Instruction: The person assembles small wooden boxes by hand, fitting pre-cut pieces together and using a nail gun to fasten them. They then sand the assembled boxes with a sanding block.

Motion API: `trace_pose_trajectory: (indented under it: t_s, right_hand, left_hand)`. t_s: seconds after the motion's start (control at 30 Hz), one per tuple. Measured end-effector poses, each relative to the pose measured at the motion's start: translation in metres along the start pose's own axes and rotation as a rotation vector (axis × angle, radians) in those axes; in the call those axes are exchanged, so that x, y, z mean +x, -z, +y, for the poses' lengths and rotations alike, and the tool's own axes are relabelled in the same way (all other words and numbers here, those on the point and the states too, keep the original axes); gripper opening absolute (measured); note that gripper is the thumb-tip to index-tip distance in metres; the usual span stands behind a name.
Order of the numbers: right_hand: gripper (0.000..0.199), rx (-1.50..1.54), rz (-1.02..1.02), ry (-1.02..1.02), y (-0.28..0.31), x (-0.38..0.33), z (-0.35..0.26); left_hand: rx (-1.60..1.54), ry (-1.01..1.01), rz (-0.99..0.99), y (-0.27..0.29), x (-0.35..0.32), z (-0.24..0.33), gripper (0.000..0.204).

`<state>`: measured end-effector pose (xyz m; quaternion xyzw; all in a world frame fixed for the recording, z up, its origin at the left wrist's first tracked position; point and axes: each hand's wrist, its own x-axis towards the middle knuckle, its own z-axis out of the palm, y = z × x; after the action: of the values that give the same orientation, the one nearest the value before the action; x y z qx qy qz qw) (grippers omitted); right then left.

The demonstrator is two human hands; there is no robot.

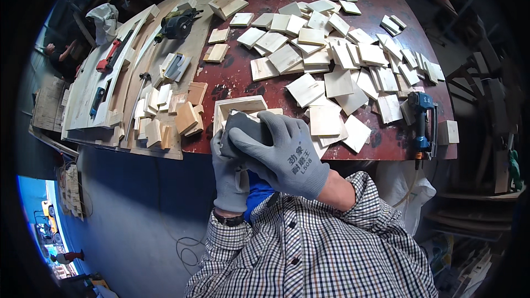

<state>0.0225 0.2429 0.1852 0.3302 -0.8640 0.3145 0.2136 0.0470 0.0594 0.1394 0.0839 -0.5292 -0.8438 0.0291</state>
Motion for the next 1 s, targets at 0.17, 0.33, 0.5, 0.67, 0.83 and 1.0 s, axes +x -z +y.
trace_pose_trajectory:
  t_s: [0.17, 0.33, 0.5, 0.67, 0.83, 1.0]
  right_hand:
    - [0.067, -0.117, 0.043, -0.232, -0.016, 0.004, 0.048]
    - [0.066, -0.065, 0.068, -0.052, -0.003, -0.002, 0.014]
    - [0.066, -0.082, 0.062, -0.128, -0.007, 0.004, 0.044]
    - [0.064, -0.139, 0.085, -0.025, 0.013, 0.003, 0.023]
    - [0.063, -0.057, 0.04, 0.051, -0.003, 0.006, 0.029]
    - [0.063, -0.187, 0.156, -0.124, 0.001, 0.005, 0.072]
  left_hand:
    - [0.241, -0.018, 0.058, -0.002, -0.004, -0.005, 0.09]
    - [-0.039, 0.06, -0.06, 0.007, -0.004, -0.004, 0.081]
    - [0.086, 0.083, -0.023, 0.002, -0.001, -0.001, 0.081]
    - [-0.031, 0.108, -0.031, -0.006, -0.001, 0.009, 0.081]
    - [-0.161, 0.112, -0.087, -0.006, -0.007, 0.005, 0.069]
    - [-0.007, 0.131, -0.012, 0.005, 0.004, -0.003, 0.083]
